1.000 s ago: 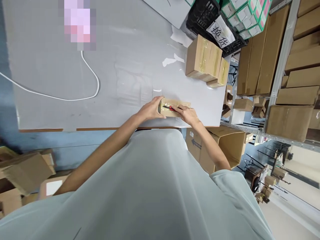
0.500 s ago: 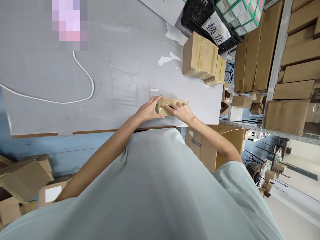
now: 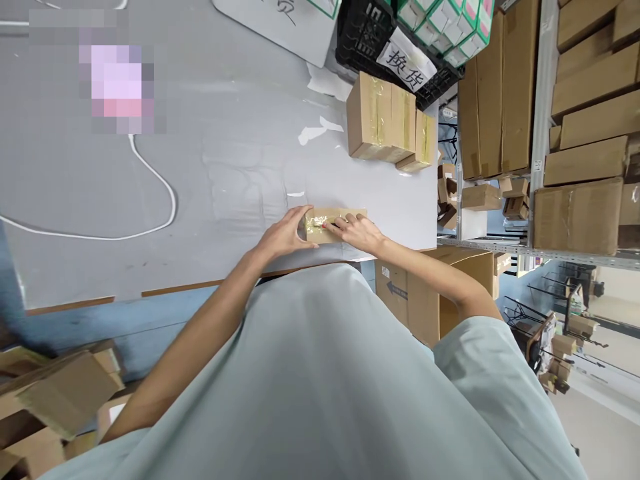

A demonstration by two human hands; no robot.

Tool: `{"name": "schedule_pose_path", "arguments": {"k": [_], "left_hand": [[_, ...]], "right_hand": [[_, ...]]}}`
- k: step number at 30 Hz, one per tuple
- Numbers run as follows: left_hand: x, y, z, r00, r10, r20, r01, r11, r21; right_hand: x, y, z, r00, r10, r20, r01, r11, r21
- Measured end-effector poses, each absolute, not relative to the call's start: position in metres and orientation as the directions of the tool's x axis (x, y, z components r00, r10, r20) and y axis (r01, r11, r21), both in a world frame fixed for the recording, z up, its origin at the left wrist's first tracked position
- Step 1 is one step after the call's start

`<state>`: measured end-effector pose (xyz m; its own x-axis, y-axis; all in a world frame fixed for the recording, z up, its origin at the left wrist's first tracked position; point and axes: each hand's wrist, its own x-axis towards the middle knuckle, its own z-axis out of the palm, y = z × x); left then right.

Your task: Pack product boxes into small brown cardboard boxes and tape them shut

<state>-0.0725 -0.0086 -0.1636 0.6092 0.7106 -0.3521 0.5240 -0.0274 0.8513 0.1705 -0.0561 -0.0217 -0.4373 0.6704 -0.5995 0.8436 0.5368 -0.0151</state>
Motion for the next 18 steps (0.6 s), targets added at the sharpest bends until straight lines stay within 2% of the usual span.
{"name": "schedule_pose_path", "arguments": {"k": [3, 9, 18], "left_hand": [[-0.073, -0.007, -0.159, 0.594, 0.713, -0.372, 0.543, -0.014, 0.839], [-0.071, -0.005, -0.154, 0.593, 0.695, -0.407, 0.585, -0.024, 0.811], [-0.065, -0.002, -0.155, 0.531, 0.689, -0.494, 0.673, 0.012, 0.740]], "right_hand": [[0.188, -0.059, -0.020, -0.405, 0.677, -0.615, 0.858, 0.514, 0.001], [0.257, -0.082, -0.006, -0.273, 0.675, -0.686, 0.880, 0.464, 0.106], [0.301, -0.094, -0.022, -0.335, 0.677, -0.655, 0.888, 0.459, 0.019]]}}
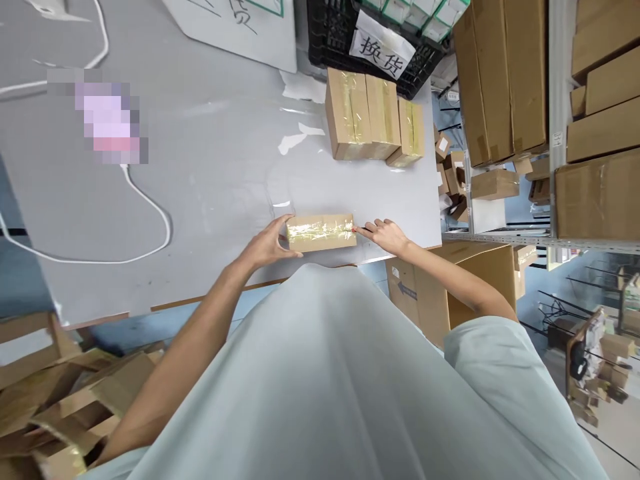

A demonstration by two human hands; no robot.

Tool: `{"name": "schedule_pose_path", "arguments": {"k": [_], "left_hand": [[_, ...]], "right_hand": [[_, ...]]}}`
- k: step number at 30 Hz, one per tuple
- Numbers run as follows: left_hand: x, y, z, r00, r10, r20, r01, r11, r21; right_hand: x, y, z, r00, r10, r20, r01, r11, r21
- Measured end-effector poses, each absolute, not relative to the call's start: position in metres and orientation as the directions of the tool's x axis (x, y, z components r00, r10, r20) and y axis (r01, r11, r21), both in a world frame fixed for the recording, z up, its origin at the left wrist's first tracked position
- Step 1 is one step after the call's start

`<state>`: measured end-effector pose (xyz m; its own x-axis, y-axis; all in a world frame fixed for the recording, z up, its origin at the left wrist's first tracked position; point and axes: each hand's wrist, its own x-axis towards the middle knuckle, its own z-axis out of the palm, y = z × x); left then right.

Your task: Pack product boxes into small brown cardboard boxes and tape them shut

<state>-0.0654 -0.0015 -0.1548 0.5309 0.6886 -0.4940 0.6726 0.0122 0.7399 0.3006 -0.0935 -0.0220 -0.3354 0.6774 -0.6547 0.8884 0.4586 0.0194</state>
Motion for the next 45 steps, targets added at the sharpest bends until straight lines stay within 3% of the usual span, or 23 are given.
{"name": "schedule_pose_path", "arguments": {"k": [6, 15, 20, 30, 39, 45], "left_hand": [[-0.064, -0.001, -0.154, 0.472, 0.671, -0.572, 0.711, 0.094, 0.697], [-0.061, -0.001, -0.152, 0.373, 0.684, -0.627, 0.824, 0.067, 0.563], [-0.063, 0.001, -0.151, 0.325, 0.674, -0.664, 0.887, 0.027, 0.462], [-0.052, 0.005, -0.146, 0.240, 0.703, -0.669, 0.959, -0.064, 0.278], [-0.046, 0.002, -0.134, 0.218, 0.714, -0.665, 0.961, -0.041, 0.272], [-0.048, 0.001, -0.130, 0.221, 0.702, -0.677, 0.968, -0.075, 0.238]], "right_hand": [[0.339, -0.098, -0.032, -0.388, 0.684, -0.618, 0.888, 0.458, -0.051], [0.338, -0.083, -0.060, -0.538, 0.642, -0.546, 0.821, 0.546, -0.166], [0.343, -0.082, -0.055, -0.574, 0.616, -0.540, 0.795, 0.576, -0.189], [0.363, -0.099, -0.034, -0.540, 0.709, -0.454, 0.835, 0.520, -0.180], [0.340, -0.089, -0.071, -0.569, 0.683, -0.458, 0.820, 0.511, -0.258], [0.346, -0.104, -0.059, -0.520, 0.694, -0.499, 0.852, 0.465, -0.241]]}}
